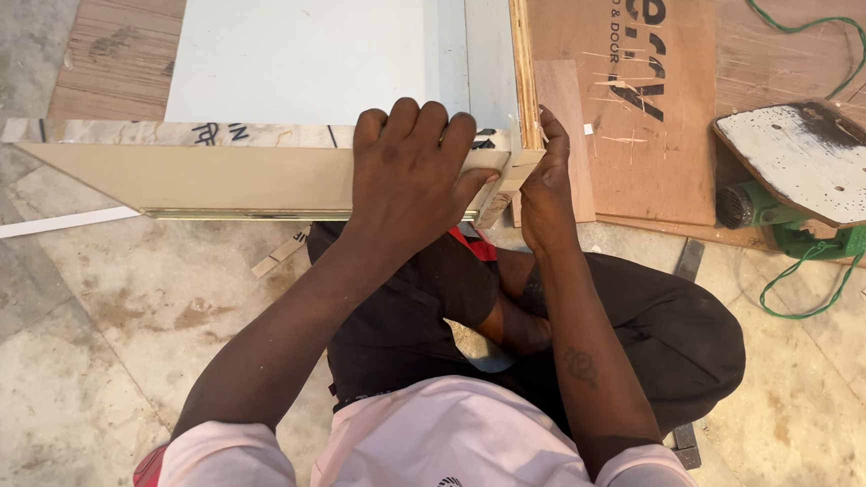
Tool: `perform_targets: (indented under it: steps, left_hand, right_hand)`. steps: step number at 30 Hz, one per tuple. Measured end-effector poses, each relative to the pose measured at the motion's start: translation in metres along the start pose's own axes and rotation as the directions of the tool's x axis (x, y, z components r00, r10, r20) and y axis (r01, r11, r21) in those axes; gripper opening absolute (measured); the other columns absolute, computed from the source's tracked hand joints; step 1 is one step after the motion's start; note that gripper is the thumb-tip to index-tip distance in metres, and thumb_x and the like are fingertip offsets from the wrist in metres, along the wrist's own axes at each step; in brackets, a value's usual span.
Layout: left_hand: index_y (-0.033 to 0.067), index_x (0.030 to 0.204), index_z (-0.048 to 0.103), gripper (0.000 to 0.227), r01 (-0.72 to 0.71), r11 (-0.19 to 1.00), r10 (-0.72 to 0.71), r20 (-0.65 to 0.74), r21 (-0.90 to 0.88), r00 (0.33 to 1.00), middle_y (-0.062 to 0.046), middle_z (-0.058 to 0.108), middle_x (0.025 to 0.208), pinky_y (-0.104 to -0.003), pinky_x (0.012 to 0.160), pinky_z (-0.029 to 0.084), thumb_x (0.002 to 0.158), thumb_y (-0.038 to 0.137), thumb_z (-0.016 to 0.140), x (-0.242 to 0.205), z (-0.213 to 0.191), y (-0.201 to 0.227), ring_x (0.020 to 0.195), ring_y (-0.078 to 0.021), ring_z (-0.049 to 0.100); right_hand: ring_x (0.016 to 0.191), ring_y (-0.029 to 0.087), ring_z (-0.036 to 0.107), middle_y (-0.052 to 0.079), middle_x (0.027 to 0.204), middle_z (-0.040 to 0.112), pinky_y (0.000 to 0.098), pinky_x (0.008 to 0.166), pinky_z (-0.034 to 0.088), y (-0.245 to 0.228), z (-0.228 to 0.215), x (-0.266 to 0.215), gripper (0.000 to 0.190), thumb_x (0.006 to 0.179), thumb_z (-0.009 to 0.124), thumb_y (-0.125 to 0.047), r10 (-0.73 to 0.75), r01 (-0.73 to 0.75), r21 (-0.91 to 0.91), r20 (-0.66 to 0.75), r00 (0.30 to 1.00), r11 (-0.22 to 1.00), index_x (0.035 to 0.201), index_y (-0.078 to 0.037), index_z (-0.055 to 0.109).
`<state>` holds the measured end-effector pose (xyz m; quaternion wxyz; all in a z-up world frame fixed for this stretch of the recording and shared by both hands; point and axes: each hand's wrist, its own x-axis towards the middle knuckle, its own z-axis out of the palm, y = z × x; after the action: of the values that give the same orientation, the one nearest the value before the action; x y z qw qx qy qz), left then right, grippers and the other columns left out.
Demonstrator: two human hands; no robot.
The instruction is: The person sits on the floor and assembles a white cabinet door by attaching a thin white strip to the edge of the frame. They then apply masking tape to the corners and edges of the door to secure the strip in place.
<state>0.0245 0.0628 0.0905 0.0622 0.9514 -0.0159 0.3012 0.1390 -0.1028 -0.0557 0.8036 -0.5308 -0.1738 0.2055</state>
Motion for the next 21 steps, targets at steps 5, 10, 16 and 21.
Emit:
perform_targets:
  steps: [5, 10, 16, 21]
  left_hand:
    - [0.0102, 0.111, 0.067, 0.041, -0.056, 0.998, 0.056, -0.07, -0.002, 0.996, -0.001, 0.054, 0.093, -0.04, 0.082, 0.035, 0.093, 0.043, 0.082, -0.006, 0.0, -0.005, 0.092, -0.0208, 0.051]
    - [0.0081, 0.116, 0.064, 0.058, -0.094, 0.995, 0.098, -0.11, 0.039, 0.989, -0.003, 0.052, 0.096, -0.04, 0.086, 0.038, 0.089, 0.057, 0.077, -0.011, 0.001, -0.009, 0.095, -0.0217, 0.05]
    - [0.0107, 0.108, 0.061, 0.061, -0.043, 0.997, 0.045, -0.028, 0.064, 0.999, -0.002, 0.051, 0.095, -0.041, 0.086, 0.038, 0.081, 0.063, 0.08, -0.009, 0.004, -0.006, 0.094, -0.0216, 0.049]
    - [0.0104, 0.111, 0.063, 0.057, 0.016, 0.999, -0.019, 0.044, 0.052, 0.999, -0.003, 0.056, 0.097, -0.042, 0.088, 0.039, 0.076, 0.049, 0.086, -0.007, -0.004, 0.002, 0.097, -0.0223, 0.052]
  right_hand:
    - [0.14, 0.023, 0.05, 0.014, 0.153, 0.043, 0.0363, 0.116, 0.05, -0.009, 0.006, 0.008, 0.073, 0.102, 0.065, -0.024, -0.009, 0.008, -0.014, -0.073, 0.997, 1.0, 0.159, -0.005, 0.024]
    - [0.134, 0.021, 0.052, 0.013, 0.148, 0.044, 0.0349, 0.112, 0.052, -0.001, 0.018, 0.012, 0.069, 0.104, 0.062, -0.023, 0.003, -0.029, -0.171, -0.15, 0.989, 0.985, 0.158, -0.006, 0.025]
    - [0.128, 0.021, 0.057, 0.013, 0.142, 0.051, 0.0354, 0.106, 0.053, 0.004, 0.012, 0.005, 0.071, 0.103, 0.061, -0.026, 0.076, -0.077, 0.0, -0.16, 0.984, 0.997, 0.159, -0.007, 0.023]
    - [0.134, 0.02, 0.055, 0.014, 0.147, 0.051, 0.0342, 0.11, 0.052, 0.008, 0.005, -0.003, 0.072, 0.104, 0.063, -0.026, 0.061, -0.072, -0.074, -0.142, 0.988, 0.995, 0.16, -0.007, 0.022]
